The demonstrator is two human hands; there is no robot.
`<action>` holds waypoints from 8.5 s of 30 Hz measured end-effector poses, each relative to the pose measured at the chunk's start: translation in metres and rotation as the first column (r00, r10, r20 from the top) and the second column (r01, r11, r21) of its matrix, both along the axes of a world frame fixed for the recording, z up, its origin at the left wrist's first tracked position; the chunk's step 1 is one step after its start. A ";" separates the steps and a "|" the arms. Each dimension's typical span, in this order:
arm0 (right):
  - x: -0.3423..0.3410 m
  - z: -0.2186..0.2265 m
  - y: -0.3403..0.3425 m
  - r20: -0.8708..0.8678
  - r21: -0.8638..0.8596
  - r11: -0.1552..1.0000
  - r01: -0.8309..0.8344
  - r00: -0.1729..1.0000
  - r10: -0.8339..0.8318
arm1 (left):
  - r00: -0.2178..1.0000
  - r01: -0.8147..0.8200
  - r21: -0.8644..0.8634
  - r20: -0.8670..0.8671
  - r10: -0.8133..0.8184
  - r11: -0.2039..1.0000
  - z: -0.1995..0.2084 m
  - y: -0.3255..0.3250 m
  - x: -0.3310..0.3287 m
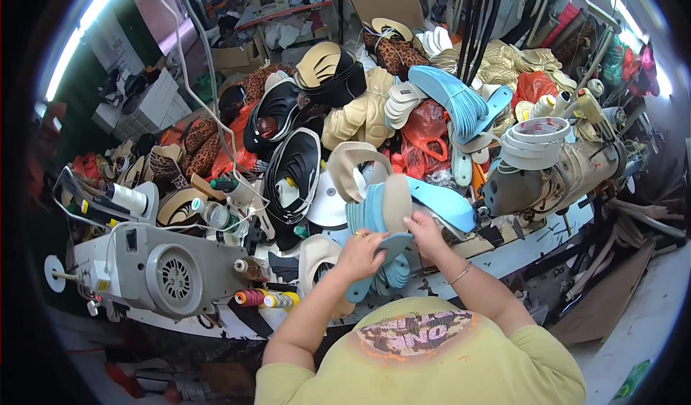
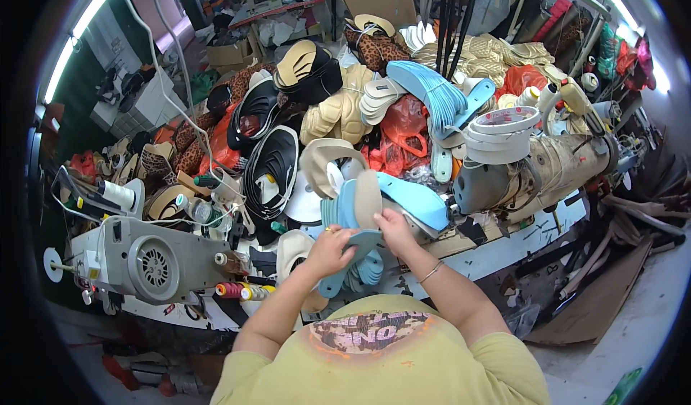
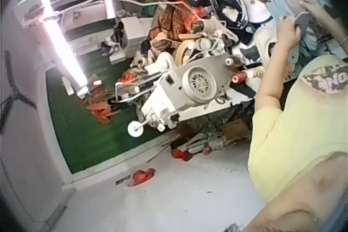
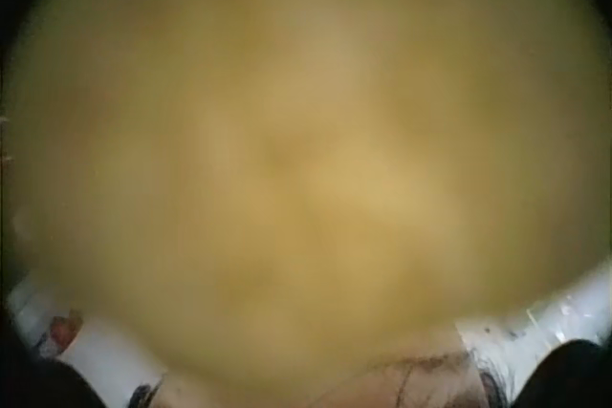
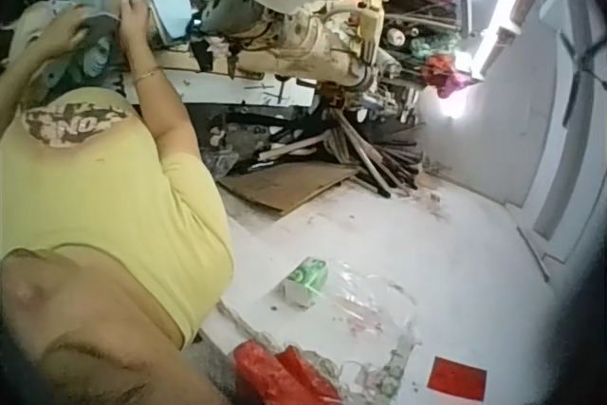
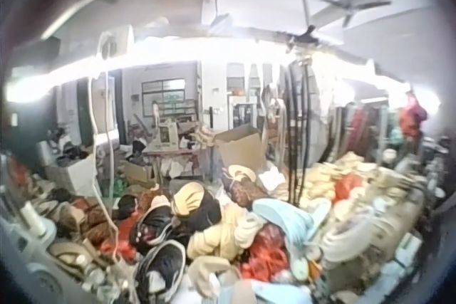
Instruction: The person stitches shoe components using a sewing machine and trims material with snips. The person then sorts and fits shoe pieces together by hand before positioning them under the sewing machine.
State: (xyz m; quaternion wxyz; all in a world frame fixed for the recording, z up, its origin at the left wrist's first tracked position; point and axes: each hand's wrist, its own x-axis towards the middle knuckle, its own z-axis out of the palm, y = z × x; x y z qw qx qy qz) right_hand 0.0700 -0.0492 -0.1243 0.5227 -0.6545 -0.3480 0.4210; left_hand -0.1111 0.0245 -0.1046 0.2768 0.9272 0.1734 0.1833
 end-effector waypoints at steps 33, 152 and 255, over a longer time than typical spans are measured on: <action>0.023 0.133 0.028 0.277 0.295 0.953 -0.072 0.961 -0.013 | 0.784 0.386 -0.881 0.469 0.406 0.272 0.071 0.038 0.020; 0.047 -0.059 -0.147 0.252 0.547 0.826 0.133 0.915 -0.314 | 0.697 -0.716 -0.362 -0.345 0.628 0.596 0.020 -0.114 -0.124; 0.028 -0.059 -0.116 0.104 0.245 0.836 -0.491 0.871 0.481 | 0.615 0.024 -0.875 0.394 0.682 0.484 -0.094 -0.150 0.029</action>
